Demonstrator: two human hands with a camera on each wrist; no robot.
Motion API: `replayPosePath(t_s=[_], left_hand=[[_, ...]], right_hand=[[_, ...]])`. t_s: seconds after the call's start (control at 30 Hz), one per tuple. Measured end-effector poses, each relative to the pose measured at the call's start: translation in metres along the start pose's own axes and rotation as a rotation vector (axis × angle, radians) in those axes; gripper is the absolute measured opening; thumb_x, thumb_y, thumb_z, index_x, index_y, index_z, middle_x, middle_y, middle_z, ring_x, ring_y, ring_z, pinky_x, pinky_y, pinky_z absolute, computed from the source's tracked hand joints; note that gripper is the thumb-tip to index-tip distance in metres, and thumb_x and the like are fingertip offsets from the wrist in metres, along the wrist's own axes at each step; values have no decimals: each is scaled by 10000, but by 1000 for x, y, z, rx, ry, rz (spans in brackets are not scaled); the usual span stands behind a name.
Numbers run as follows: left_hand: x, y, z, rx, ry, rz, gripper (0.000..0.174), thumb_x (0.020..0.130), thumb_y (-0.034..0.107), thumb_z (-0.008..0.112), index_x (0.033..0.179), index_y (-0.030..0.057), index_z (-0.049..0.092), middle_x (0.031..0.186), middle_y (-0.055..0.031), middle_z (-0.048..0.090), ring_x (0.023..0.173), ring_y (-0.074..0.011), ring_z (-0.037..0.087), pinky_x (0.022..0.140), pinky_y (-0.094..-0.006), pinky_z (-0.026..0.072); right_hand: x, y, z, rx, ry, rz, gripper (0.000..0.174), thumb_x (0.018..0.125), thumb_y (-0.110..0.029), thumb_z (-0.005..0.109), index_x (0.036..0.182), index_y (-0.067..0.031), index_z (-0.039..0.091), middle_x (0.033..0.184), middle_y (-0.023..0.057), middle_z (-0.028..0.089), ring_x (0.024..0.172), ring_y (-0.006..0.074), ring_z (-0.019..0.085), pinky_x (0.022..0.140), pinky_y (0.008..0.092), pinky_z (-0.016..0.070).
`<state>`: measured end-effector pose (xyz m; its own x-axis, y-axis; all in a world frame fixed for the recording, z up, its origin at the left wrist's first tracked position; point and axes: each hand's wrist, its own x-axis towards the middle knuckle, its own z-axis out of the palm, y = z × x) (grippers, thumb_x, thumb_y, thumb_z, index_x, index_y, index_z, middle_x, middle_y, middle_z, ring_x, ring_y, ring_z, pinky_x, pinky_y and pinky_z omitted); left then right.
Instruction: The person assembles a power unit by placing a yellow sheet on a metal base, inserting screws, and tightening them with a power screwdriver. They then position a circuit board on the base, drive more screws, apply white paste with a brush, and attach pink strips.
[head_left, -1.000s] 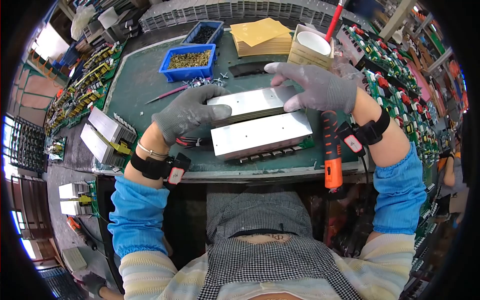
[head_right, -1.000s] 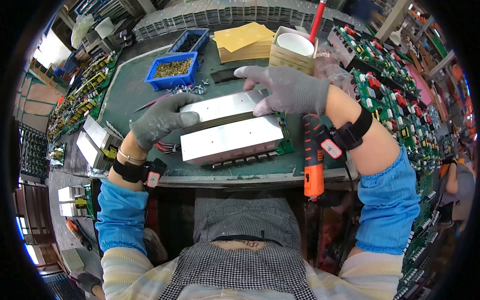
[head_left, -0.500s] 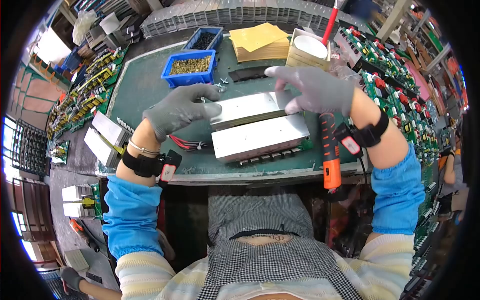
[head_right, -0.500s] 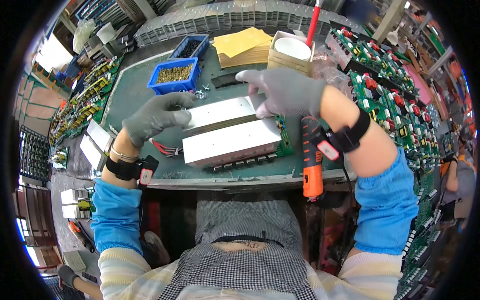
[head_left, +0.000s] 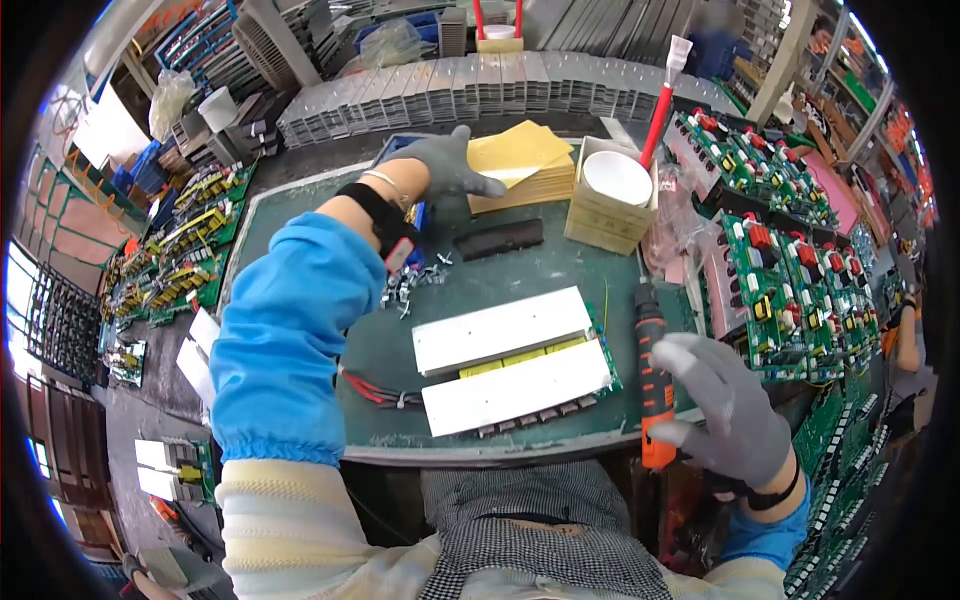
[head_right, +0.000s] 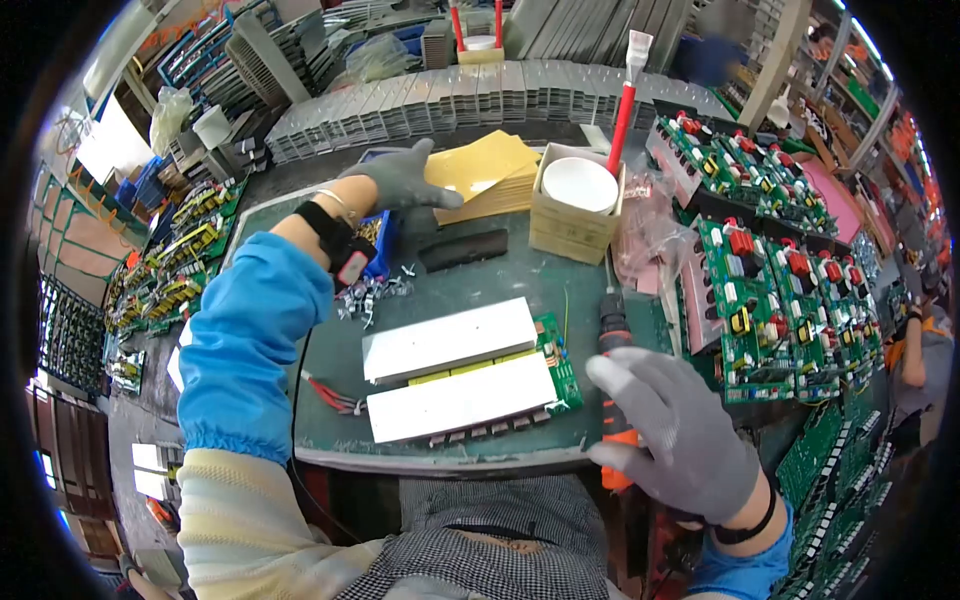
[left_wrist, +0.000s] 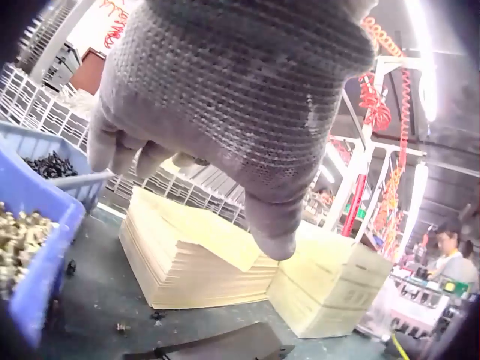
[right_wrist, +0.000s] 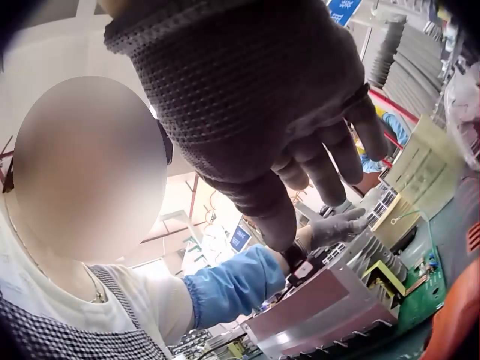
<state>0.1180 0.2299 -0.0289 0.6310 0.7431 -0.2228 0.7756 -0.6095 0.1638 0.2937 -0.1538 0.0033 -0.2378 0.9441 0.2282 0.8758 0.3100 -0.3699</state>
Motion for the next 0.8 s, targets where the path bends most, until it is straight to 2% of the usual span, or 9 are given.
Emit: replayPosePath(t_s=[0.07,0.2,0.33,0.37,0.5,0.6,0.63,0.73,0.8], left_hand=[[15,10,8,15,-64,-47,1083,658,686,743,1392,-50,440,1294,-316,584,1234,-428,571,1016,-443,470],[13,19,5,54,-70,-78,1084,673,687,742,1373,-84,441,1270,-305,601,1188,-418,604,985,-449,490],[-3,18,-5,98,35,-108,1002,699,683,723,1294,-84,476,1165,-277,659,1114,-403,646,947,-439,508],[-12,23,-10,113,60,-109,927,760,647,699,1287,-80,469,1139,-292,656,1097,-414,645,923,-444,511],[-42,28,-25,149,259,-85,841,799,641,650,1267,-39,492,1094,-296,663,1066,-434,646,915,-457,503],[-69,17,-35,15,348,-26,806,818,634,632,1236,-44,511,1085,-297,663,1069,-444,638,920,-461,494],[-78,12,-34,-56,382,-22,820,832,627,627,1252,-67,506,1149,-284,659,1095,-380,648,936,-425,490],[-116,6,-29,-321,467,112,784,838,589,657,1220,-83,521,1116,-282,655,1057,-387,650,902,-417,506],[-148,8,-20,-523,484,190,833,851,541,669,1331,-107,464,1199,-261,642,1103,-328,640,943,-387,495]], right_hand=[[-2,4,-2,15,13,21,689,728,-234,811,1311,10,537,1185,213,606,1137,398,583,954,465,482],[-4,8,-1,43,21,26,668,731,-232,810,1294,12,547,1170,204,616,1127,389,590,947,465,488],[0,5,-3,14,42,-11,634,747,-220,797,1287,8,555,1160,190,619,1125,381,591,947,461,490],[-1,4,-3,15,53,-28,628,751,-222,793,1286,6,556,1156,188,619,1128,380,589,949,460,489],[-10,0,-2,10,86,-76,613,766,-234,780,1289,-4,560,1147,187,615,1140,380,581,959,461,483],[-20,-2,-2,3,84,-102,632,765,-238,779,1316,-33,548,1161,181,611,1142,377,578,946,458,484],[-23,-2,-3,9,81,-111,637,764,-235,781,1321,-38,543,1163,178,611,1136,376,581,938,456,486],[-28,1,1,80,90,-155,650,760,-223,787,1331,-46,531,1154,166,617,1099,385,594,913,446,491],[-29,0,0,112,93,-159,642,763,-216,787,1325,-42,533,1140,164,620,1073,392,601,906,441,495]])
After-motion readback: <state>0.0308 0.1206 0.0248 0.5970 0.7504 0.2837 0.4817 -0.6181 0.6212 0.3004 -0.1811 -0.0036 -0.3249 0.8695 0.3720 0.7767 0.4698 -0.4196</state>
